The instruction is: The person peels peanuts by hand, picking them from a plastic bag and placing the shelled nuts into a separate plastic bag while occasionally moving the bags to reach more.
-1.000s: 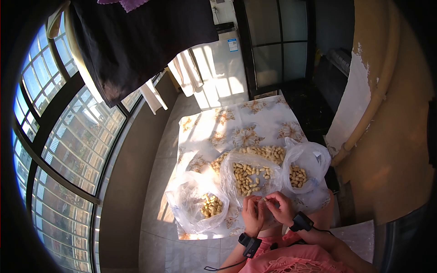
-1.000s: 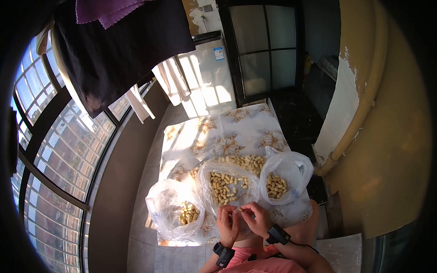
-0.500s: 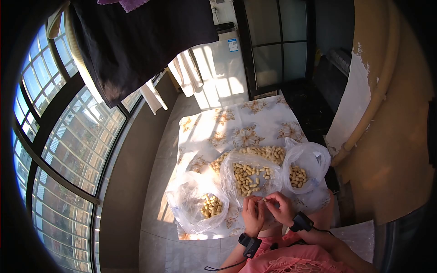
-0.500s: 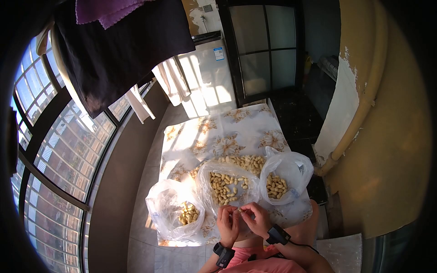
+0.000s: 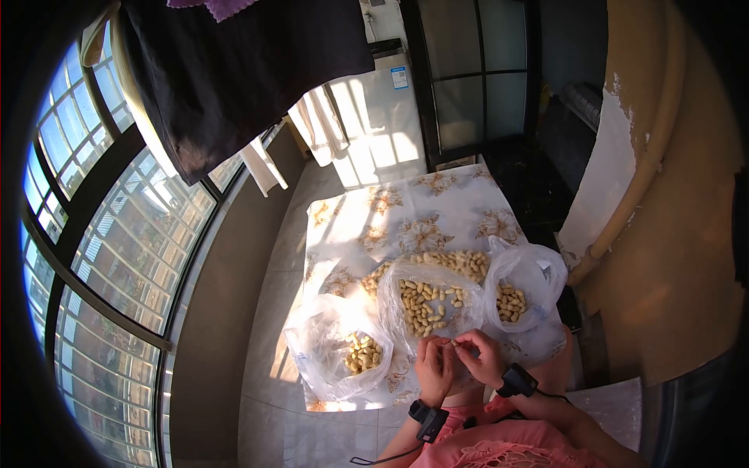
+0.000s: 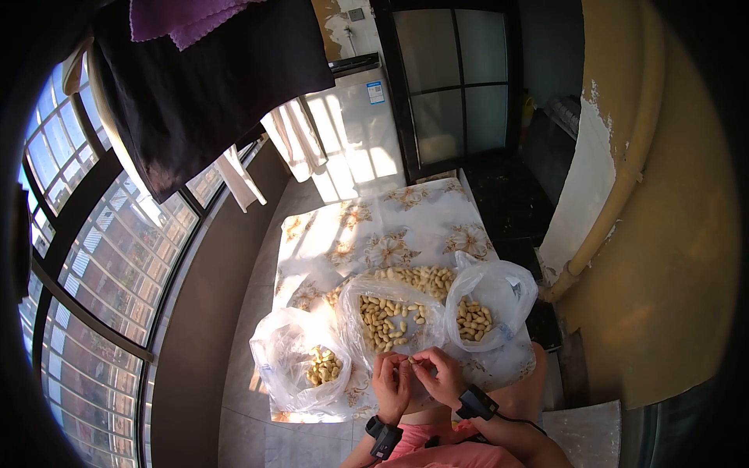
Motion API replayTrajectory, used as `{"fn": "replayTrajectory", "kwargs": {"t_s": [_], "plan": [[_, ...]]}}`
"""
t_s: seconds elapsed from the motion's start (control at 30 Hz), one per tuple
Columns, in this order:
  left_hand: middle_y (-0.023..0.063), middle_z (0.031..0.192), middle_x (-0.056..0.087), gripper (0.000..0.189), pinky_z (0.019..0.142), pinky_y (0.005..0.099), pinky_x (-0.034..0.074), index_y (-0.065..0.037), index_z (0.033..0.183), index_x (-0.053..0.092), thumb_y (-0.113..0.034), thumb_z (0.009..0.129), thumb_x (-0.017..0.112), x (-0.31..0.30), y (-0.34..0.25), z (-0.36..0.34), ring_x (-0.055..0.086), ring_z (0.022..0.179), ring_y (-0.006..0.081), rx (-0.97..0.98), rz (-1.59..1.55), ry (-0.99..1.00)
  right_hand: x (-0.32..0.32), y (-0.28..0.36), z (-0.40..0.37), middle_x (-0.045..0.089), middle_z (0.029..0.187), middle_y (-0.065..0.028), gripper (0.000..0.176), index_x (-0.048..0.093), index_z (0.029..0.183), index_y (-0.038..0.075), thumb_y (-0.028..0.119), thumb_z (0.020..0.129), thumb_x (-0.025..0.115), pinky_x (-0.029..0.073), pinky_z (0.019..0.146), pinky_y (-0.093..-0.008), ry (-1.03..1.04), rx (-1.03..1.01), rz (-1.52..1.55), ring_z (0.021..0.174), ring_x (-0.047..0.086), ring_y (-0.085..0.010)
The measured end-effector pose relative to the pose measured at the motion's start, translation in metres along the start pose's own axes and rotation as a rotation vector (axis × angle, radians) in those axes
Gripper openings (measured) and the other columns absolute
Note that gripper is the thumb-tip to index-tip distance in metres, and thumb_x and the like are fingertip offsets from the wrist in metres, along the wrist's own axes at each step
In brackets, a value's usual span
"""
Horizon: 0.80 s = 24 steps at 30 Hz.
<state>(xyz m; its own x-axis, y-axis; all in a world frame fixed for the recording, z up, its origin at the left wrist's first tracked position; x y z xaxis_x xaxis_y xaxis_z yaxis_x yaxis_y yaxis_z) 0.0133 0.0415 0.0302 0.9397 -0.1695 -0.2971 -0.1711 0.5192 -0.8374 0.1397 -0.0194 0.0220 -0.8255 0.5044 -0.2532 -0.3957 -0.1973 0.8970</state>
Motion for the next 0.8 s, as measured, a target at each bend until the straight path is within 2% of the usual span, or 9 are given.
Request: {"fn": "replayTrajectory", "kwargs": {"t_s": [0.63, 0.7, 0.8], "plan": [[0.0116, 0.097, 0.06, 0.007, 0.063, 0.0308, 0.047, -0.001, 0.098, 0.064, -0.005, 0.092, 0.064, 0.0011, 0.0053, -0.002, 0.059, 0.076, 0.0225, 0.03, 0.027, 0.001, -0.0013, 0.0032, 0.0002, 0.067, 0.092, -0.0095, 0.017, 0.064, 0.102, 0.002, 0.003, 0.087, 0.069, 0.051, 0.066, -0.0284, -0.013, 0.009, 0.003, 0.074, 0.065, -0.0173], [0.0157, 0.1, 0.061, 0.011, 0.07, 0.0405, 0.051, -0.004, 0.101, 0.063, -0.007, 0.091, 0.064, 0.001, 0.0057, -0.0023, 0.063, 0.083, 0.0345, -0.027, 0.015, 0.031, -0.0011, 0.0012, -0.0005, 0.066, 0.091, -0.0092, 0.016, 0.064, 0.102, 0.002, 0.002, 0.087, 0.069, 0.051, 0.066, -0.0285, -0.019, 0.007, 0.009, 0.074, 0.065, -0.017], [0.015, 0.1, 0.061, 0.01, 0.067, 0.0383, 0.051, -0.004, 0.101, 0.063, -0.006, 0.091, 0.064, -0.0016, -0.0027, 0.0004, 0.064, 0.079, 0.0317, -0.037, 0.014, 0.036, 0.0002, -0.0038, -0.0022, 0.066, 0.091, -0.0085, 0.016, 0.064, 0.102, 0.002, 0.002, 0.088, 0.069, 0.051, 0.067, -0.0284, -0.043, -0.002, 0.035, 0.075, 0.065, -0.0163]]}}
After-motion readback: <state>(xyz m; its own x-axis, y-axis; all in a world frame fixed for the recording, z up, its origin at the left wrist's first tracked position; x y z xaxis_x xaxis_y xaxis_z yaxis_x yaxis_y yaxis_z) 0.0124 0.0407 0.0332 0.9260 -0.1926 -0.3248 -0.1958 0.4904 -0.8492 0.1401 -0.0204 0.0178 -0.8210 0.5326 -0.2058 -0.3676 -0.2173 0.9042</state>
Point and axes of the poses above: each hand's wrist, its own z-axis towards the middle knuckle, its own x-axis out of the palm, y = z × x, the point moved 5 cm from there along z, towards the middle knuckle
